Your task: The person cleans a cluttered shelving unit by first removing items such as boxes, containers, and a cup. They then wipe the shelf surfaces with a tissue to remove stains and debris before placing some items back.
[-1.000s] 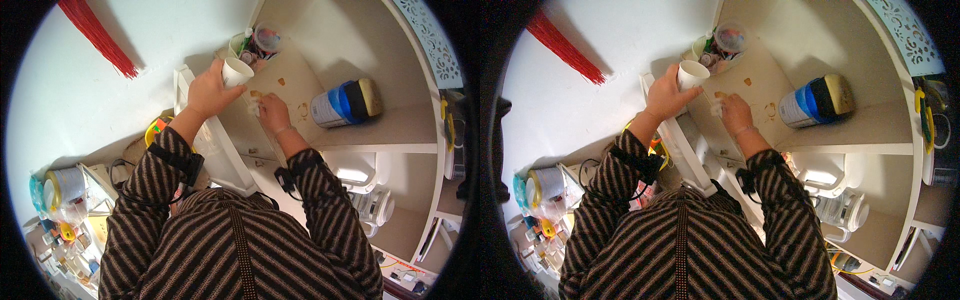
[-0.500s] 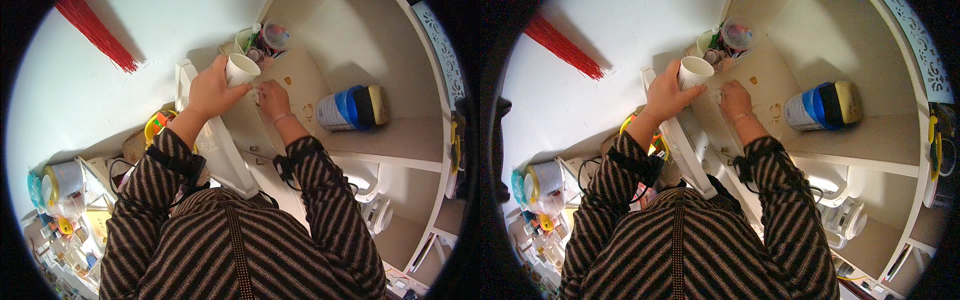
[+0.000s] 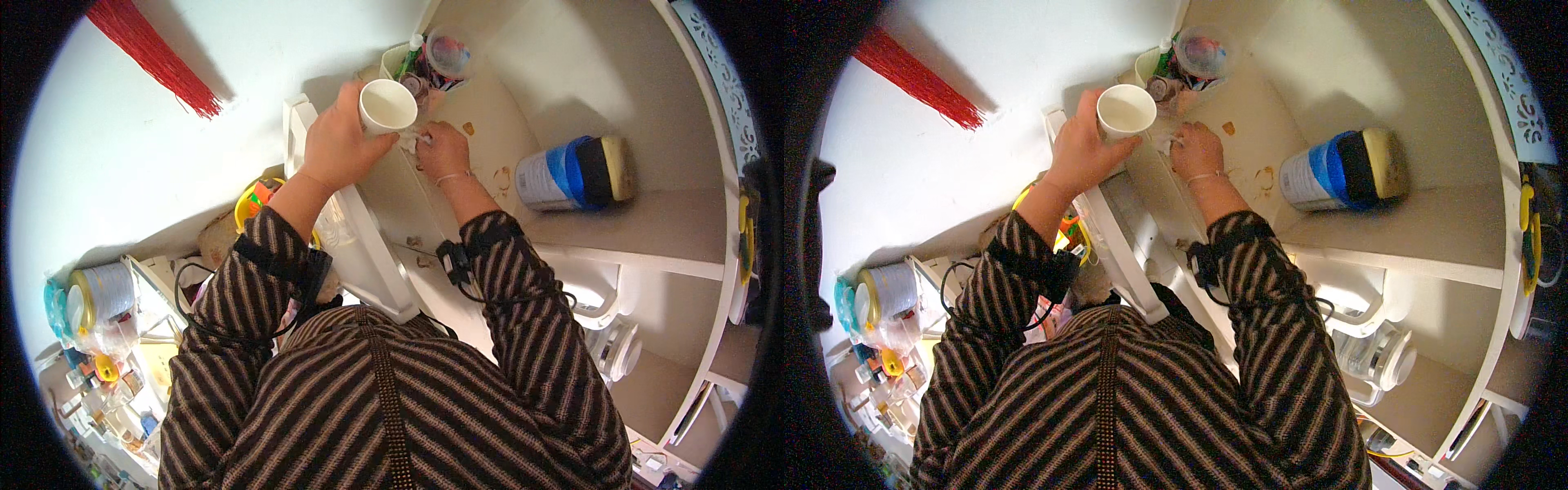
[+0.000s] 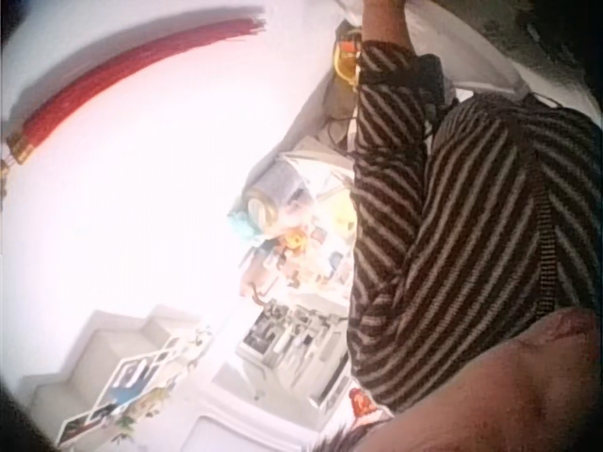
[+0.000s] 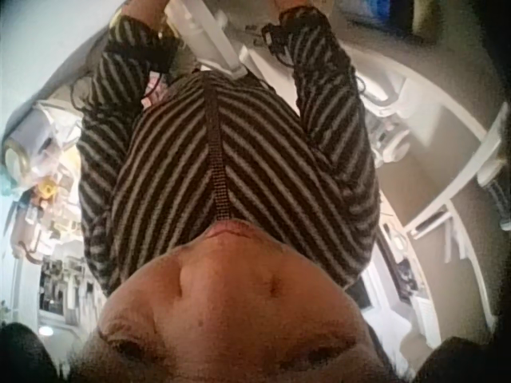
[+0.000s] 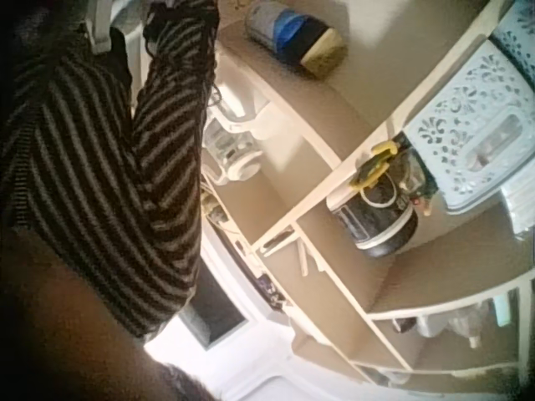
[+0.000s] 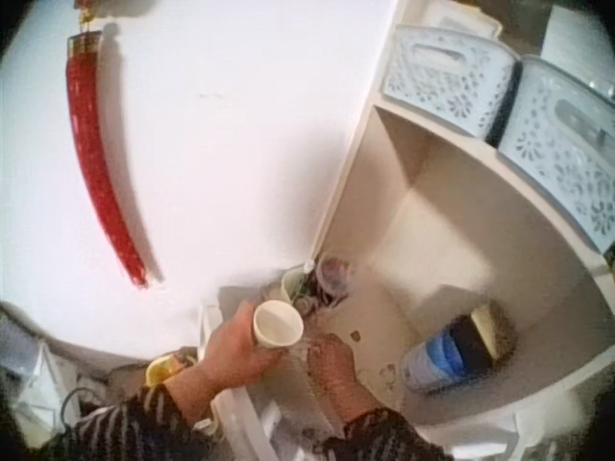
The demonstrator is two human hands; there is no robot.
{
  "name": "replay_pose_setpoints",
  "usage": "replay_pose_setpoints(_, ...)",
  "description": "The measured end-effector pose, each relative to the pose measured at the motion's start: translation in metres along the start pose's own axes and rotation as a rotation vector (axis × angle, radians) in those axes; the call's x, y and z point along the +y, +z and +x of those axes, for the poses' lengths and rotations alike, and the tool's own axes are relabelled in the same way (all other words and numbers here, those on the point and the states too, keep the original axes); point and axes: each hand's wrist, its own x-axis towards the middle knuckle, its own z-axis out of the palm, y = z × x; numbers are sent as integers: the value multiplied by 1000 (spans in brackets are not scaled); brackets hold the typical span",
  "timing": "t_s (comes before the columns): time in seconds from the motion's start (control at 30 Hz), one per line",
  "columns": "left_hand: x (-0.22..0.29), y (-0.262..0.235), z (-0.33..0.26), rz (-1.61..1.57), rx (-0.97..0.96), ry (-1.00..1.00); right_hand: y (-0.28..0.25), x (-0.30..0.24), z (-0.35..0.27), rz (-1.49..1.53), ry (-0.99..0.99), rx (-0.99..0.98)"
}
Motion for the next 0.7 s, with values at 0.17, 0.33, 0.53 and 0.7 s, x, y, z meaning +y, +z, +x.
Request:
replay_pose_setpoints(0.17, 3, -4, 2, -44, 0, -1, -16, -1, -33, -41, 111, -154)
replay_pose_setpoints(0.33, 0, -3, 0, -46, 5, 31, -16, 8, -40, 20, -47, -51)
replay_pose_setpoints(0.53, 0, -1, 1, -2, -12, 13, 14, 9, 12, -49, 60, 45)
replay_pose_setpoints(0.7, 0, -3, 1, -47, -17, 51, -23, 4, -53, 34, 87, -144)
